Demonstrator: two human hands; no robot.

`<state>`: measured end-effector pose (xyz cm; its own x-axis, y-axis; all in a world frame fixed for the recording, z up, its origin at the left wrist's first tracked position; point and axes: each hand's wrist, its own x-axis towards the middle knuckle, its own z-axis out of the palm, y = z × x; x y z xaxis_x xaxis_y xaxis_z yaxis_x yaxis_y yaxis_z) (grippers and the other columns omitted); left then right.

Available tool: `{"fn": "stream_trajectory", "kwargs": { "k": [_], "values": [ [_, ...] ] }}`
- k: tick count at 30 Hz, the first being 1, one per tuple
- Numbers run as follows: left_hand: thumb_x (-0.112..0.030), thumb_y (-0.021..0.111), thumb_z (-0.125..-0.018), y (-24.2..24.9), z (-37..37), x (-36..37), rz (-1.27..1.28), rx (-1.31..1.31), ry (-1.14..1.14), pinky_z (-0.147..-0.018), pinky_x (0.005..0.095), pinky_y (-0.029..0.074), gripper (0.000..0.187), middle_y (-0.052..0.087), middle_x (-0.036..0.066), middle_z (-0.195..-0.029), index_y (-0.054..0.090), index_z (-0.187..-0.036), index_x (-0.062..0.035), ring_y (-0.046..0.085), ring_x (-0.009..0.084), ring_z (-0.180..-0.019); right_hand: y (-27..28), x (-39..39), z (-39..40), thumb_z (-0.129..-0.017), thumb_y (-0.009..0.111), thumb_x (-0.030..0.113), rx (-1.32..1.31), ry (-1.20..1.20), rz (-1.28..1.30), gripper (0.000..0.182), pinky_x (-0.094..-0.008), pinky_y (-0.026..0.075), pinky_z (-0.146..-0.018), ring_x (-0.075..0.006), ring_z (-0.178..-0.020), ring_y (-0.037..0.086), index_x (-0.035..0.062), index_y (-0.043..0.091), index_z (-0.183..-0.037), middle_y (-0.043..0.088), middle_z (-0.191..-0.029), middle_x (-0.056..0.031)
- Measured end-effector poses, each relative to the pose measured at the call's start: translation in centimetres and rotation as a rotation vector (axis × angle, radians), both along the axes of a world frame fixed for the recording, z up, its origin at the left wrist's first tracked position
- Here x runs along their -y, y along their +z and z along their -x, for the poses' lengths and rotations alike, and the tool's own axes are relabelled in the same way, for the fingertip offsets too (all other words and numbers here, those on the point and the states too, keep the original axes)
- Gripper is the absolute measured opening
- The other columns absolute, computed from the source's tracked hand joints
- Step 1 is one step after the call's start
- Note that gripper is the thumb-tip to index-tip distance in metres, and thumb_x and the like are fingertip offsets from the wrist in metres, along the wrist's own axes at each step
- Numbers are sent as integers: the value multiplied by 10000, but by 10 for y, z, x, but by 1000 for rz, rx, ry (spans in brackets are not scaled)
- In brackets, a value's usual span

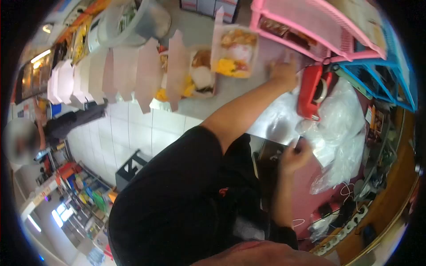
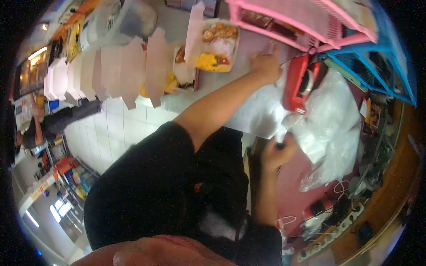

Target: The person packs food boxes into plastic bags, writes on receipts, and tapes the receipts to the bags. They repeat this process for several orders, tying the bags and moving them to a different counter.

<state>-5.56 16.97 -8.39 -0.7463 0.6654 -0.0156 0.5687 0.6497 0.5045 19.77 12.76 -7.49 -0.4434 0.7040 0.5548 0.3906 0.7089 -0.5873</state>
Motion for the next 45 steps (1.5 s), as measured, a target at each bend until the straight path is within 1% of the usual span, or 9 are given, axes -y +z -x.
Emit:
{"fn": "stream_trajectory", "kwargs": {
  "k": [4, 17, 21, 25, 36, 40, 41, 43, 45],
  "values": [
    [-202, 630, -783, -2, 5, -23, 63, 385, -203, -884, 516, 418, 499, 668, 183, -1064, 477, -1241, -78, 645, 330, -996, 33, -96, 60, -684, 853, 336, 360, 3, 207, 738, -364, 459, -848, -264, -982, 573, 23, 516, -1261, 595, -1139, -141],
    [47, 507, -787, -8, -64, 132, -852, 637, -18, -816, 436, 474, 290, 583, 178, -970, 637, -1038, -16, 588, 362, -918, 24, -102, 81, -709, 822, 323, 577, -85, 154, 642, -388, 512, -768, -308, -921, 639, 21, 577, -1221, 651, -1087, -147],
    [9, 525, -783, -25, -83, 183, -585, 666, -76, -818, 414, 488, 362, 570, 188, -1038, 600, -1137, -5, 593, 368, -896, 31, -146, 92, -788, 740, 450, 719, -128, -436, 540, -424, 501, -784, -335, -917, 622, 50, 655, -1142, 642, -1125, -184],
    [-109, 584, -810, -24, -71, 188, 62, 416, -529, -863, 409, 471, 411, 547, 164, -1217, 585, -1217, -47, 585, 310, -1013, 26, -177, 133, -802, 704, 485, 508, -59, -158, 441, -382, 498, -781, -322, -913, 645, 104, 725, -1022, 691, -1013, -143],
    [-402, 752, -695, -40, -21, 179, -45, 67, -598, -1118, 495, 202, 674, 361, 30, -1490, 542, -1307, -215, 277, 238, -1395, 17, -208, 157, -800, 665, 556, 650, -239, -31, 453, -375, 512, -729, -282, -821, 687, 117, 741, -882, 718, -848, -90],
    [-409, 753, -688, -43, -20, 177, -1, 85, -638, -1120, 493, 198, 687, 367, 1, -1491, 540, -1313, -219, 278, 224, -1399, 19, -217, 150, -851, 571, 565, 687, -294, -286, 432, -384, 514, -728, -277, -848, 686, 167, 733, -891, 722, -898, -44],
    [-422, 751, -683, -43, -21, 176, 9, 83, -630, -1120, 495, 196, 698, 391, -11, -1477, 538, -1316, -222, 294, 220, -1393, 20, -240, 131, -884, 534, 474, 1208, -431, -923, 322, -373, 516, -724, -246, -858, 689, 213, 705, -964, 716, -931, -49],
    [-436, 750, -678, -48, -20, 176, 24, 111, -626, -1120, 496, 195, 710, 415, -22, -1464, 536, -1320, -225, 311, 215, -1387, 47, -183, 137, -1007, 388, 210, 322, -181, -798, 294, -254, 511, -495, -166, -638, 558, -17, 531, -887, 491, -839, -89],
    [-470, 761, -637, -52, -20, 175, -43, 135, -559, -1119, 494, 198, 771, 469, -22, -1424, 529, -1331, -227, 350, 214, -1368, 55, -157, 112, -1027, 177, 204, -457, 332, 271, 434, -431, 385, -1047, -330, -1047, 477, -179, 380, -1053, 458, -1153, -205]
  ]
}}
